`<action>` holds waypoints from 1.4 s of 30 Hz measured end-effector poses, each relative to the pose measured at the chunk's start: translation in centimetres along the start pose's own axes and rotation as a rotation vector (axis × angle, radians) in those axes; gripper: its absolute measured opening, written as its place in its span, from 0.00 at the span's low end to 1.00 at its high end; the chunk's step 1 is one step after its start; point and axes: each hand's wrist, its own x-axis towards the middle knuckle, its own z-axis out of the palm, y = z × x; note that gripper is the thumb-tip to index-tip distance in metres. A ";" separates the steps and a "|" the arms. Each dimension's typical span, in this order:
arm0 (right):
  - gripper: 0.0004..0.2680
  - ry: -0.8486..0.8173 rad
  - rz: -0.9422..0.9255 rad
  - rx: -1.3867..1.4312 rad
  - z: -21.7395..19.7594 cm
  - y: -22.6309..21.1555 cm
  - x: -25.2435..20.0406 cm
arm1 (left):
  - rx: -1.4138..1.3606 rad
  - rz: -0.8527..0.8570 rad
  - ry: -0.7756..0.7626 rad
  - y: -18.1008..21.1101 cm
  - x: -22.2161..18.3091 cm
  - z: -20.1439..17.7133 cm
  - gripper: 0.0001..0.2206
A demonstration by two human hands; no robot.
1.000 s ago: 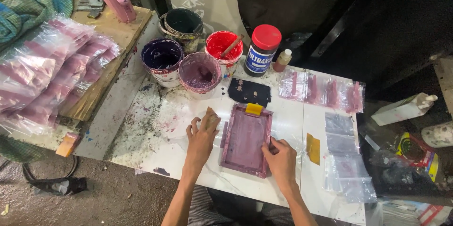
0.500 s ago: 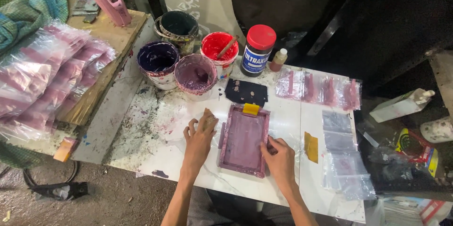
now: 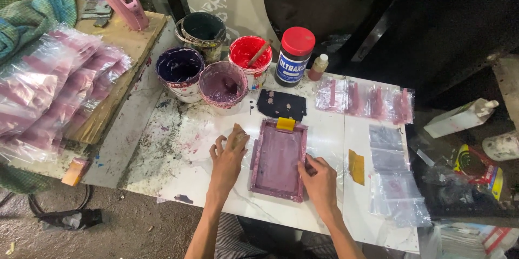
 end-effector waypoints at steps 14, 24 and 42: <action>0.17 0.009 -0.019 0.005 -0.3 -0.1 -0.2 | 0.043 0.008 -0.001 -0.1 0.1 0.2 0.19; 0.13 0.153 -0.053 0.040 -2.3 2.1 1.1 | -0.124 0.088 -0.044 1.6 -0.2 -1.5 0.20; 0.13 -0.132 -0.591 -0.498 2.2 -0.2 12.3 | 0.121 0.266 -0.231 4.3 -2.1 -5.2 0.53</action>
